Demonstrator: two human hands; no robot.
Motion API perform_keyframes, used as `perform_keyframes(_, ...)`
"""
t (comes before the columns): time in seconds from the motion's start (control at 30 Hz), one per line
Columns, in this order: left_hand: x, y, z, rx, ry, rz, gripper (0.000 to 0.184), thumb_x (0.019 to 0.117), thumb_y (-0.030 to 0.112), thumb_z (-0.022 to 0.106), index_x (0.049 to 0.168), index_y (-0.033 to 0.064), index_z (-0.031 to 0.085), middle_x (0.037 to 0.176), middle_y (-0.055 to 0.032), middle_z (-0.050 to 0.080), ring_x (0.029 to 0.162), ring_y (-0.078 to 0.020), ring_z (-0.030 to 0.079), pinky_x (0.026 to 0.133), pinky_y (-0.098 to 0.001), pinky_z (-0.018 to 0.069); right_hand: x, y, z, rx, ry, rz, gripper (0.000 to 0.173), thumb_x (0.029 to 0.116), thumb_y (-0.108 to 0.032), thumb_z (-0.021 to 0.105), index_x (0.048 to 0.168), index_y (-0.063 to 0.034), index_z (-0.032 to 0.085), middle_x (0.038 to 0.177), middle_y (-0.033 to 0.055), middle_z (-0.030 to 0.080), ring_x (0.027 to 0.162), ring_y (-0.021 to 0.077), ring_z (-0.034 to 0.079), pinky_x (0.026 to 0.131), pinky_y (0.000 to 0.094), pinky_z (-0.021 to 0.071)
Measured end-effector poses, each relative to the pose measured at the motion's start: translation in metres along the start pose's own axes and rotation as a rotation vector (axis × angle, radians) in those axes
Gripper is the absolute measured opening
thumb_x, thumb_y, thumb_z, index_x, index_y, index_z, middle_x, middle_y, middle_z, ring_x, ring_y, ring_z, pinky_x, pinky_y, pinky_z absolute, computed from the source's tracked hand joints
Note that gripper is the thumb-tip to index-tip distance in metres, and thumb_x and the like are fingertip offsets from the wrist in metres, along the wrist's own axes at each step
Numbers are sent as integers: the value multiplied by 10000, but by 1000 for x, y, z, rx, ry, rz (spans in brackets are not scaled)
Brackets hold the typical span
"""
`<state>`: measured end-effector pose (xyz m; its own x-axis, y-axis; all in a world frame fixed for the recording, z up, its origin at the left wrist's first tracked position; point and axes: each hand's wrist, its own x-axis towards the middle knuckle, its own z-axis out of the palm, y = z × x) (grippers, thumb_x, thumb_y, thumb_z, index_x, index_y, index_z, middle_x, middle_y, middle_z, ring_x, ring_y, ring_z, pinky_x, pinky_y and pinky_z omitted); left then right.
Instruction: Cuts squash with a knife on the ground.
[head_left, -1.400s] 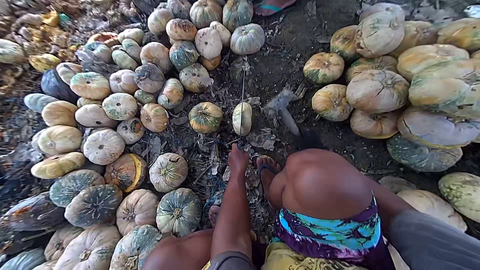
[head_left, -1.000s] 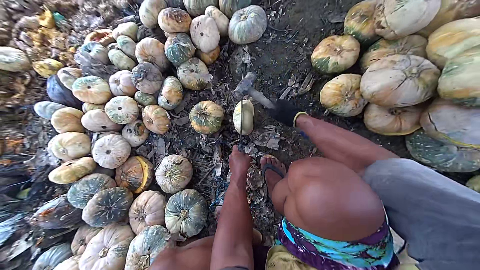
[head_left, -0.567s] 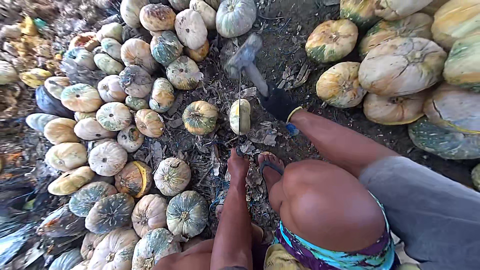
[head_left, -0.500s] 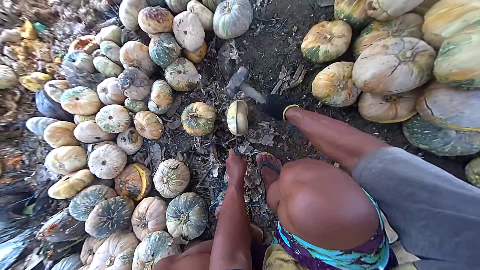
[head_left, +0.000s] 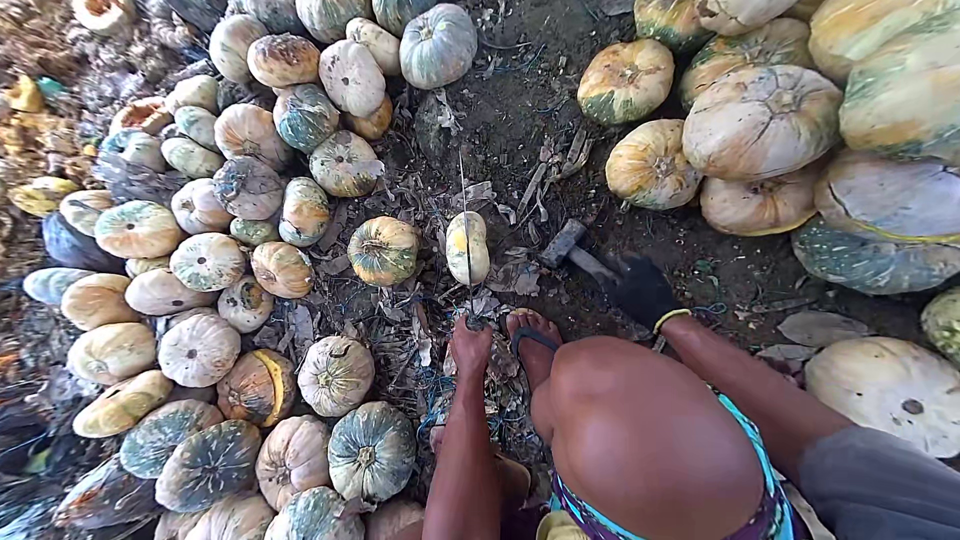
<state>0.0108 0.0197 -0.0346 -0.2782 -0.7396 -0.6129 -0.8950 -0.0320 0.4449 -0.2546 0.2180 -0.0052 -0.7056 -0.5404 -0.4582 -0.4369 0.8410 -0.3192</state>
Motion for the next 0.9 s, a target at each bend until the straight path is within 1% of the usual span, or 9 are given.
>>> perform_keyframes(0.07, -8, 15, 2, 17, 52, -29, 485, 897, 284, 745, 1331, 86, 661, 1098, -188, 740, 1041, -365, 713, 915, -592, 544, 8, -45, -10, 195, 118, -117, 551, 1048, -417, 509, 1418, -15, 573, 1452, 222, 561, 1385, 360, 511, 1171, 501, 397)
perform_keyframes(0.17, -6, 39, -6, -11, 100, 17, 421, 888, 253, 743, 1264, 72, 685, 1007, -188, 741, 968, -370, 720, 857, -595, 552, 43, -132, -17, 556, 48, -219, 489, 1107, -309, 393, 1482, -13, 497, 1517, 211, 503, 1395, 313, 509, 1170, 470, 410)
perform_keyframes(0.23, 5, 55, -17, -1, 108, 92, 409, 892, 246, 733, 1255, 67, 685, 975, -176, 746, 919, -356, 730, 828, -580, 564, 76, -183, -11, 705, 66, -255, 539, 1112, -362, 336, 1518, -29, 461, 1551, 197, 474, 1436, 286, 470, 1201, 458, 378)
perform_keyframes(0.37, 54, 86, -25, 82, 17, 151, 415, 914, 259, 681, 1290, 84, 652, 1030, -151, 753, 982, -324, 735, 872, -550, 570, 146, -251, 3, 811, 232, -83, 603, 1112, -443, 279, 1529, -40, 443, 1532, 187, 495, 1439, 265, 463, 1210, 451, 365)
perform_keyframes(0.5, 69, 89, -12, -19, -52, 187, 363, 869, 184, 716, 1188, 22, 657, 979, -164, 728, 943, -315, 715, 865, -530, 559, 173, -257, 28, 756, 386, -66, 564, 1114, -404, 308, 1473, -30, 529, 1496, 168, 548, 1428, 243, 488, 1216, 410, 368)
perform_keyframes(0.6, 52, 78, -4, -139, -65, 168, 366, 819, 159, 749, 1156, 47, 660, 902, -123, 713, 834, -255, 706, 778, -492, 575, 167, -249, 36, 739, 414, -160, 524, 1122, -314, 303, 1494, 3, 495, 1556, 185, 480, 1484, 262, 417, 1248, 382, 313)
perform_keyframes(0.7, 21, 59, -4, -205, -67, 111, 360, 824, 139, 753, 1153, 19, 671, 880, -123, 696, 792, -239, 686, 747, -480, 572, 150, -237, 63, 734, 419, -339, 541, 1109, -294, 321, 1547, 13, 401, 1612, 206, 386, 1532, 306, 320, 1278, 439, 248)
perform_keyframes(0.8, -10, 37, 4, -206, -25, 77, 310, 827, 131, 746, 1111, 25, 683, 848, -114, 700, 761, -237, 684, 721, -479, 570, 117, -221, 73, 747, 334, -379, 561, 1094, -300, 345, 1589, -37, 329, 1654, 178, 320, 1535, 291, 316, 1252, 478, 293)
perform_keyframes(0.9, -36, 14, 13, -151, -10, 54, 314, 838, 151, 753, 1124, 37, 689, 866, -122, 711, 788, -258, 695, 747, -505, 567, 106, -207, 61, 759, 362, -397, 464, 1111, -192, 313, 1462, 56, 488, 1559, 227, 454, 1482, 322, 407, 1242, 441, 315)
